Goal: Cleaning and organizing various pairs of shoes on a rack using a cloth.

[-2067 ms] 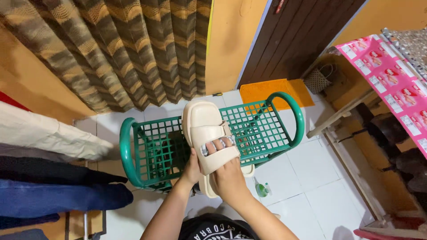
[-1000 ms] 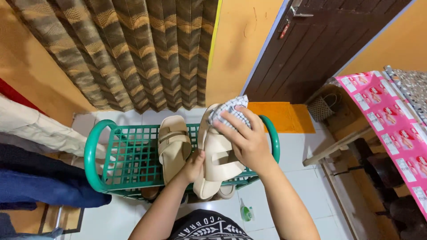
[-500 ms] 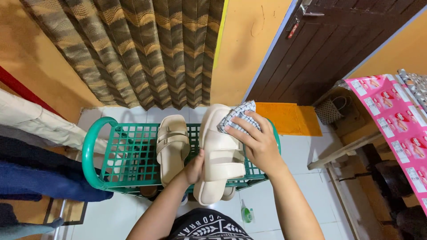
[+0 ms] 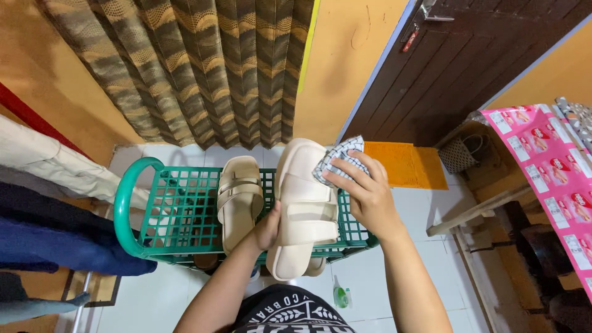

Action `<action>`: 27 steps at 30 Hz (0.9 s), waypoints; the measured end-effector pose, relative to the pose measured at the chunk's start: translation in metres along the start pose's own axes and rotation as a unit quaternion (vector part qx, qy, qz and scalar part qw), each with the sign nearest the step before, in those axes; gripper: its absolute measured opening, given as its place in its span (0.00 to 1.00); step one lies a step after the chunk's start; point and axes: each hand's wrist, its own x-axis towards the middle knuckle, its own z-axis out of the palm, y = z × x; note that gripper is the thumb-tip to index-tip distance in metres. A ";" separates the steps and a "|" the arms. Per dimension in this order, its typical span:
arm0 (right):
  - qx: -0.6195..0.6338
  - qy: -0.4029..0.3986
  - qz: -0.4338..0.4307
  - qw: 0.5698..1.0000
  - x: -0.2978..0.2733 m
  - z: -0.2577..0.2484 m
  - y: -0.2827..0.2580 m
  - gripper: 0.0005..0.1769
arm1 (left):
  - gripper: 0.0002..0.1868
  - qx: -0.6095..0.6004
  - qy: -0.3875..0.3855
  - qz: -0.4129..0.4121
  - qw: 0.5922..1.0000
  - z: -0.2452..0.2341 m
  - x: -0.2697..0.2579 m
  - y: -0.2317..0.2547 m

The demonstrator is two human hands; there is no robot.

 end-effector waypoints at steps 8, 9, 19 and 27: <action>-0.004 0.000 -0.038 0.999 0.012 -0.009 -0.012 0.25 | 0.42 0.143 -0.002 0.014 0.990 0.010 0.006 -0.007; 0.006 -0.003 -0.025 1.000 0.009 -0.010 -0.010 0.25 | 0.41 0.148 0.002 0.027 0.989 0.009 0.005 -0.007; 0.052 0.052 0.016 0.997 -0.001 -0.001 -0.010 0.31 | 0.37 0.251 0.079 -0.017 0.965 -0.004 0.003 -0.023; -0.107 -0.042 -0.122 0.986 0.011 -0.025 -0.054 0.26 | 0.41 0.375 0.063 0.100 0.920 0.050 -0.011 0.045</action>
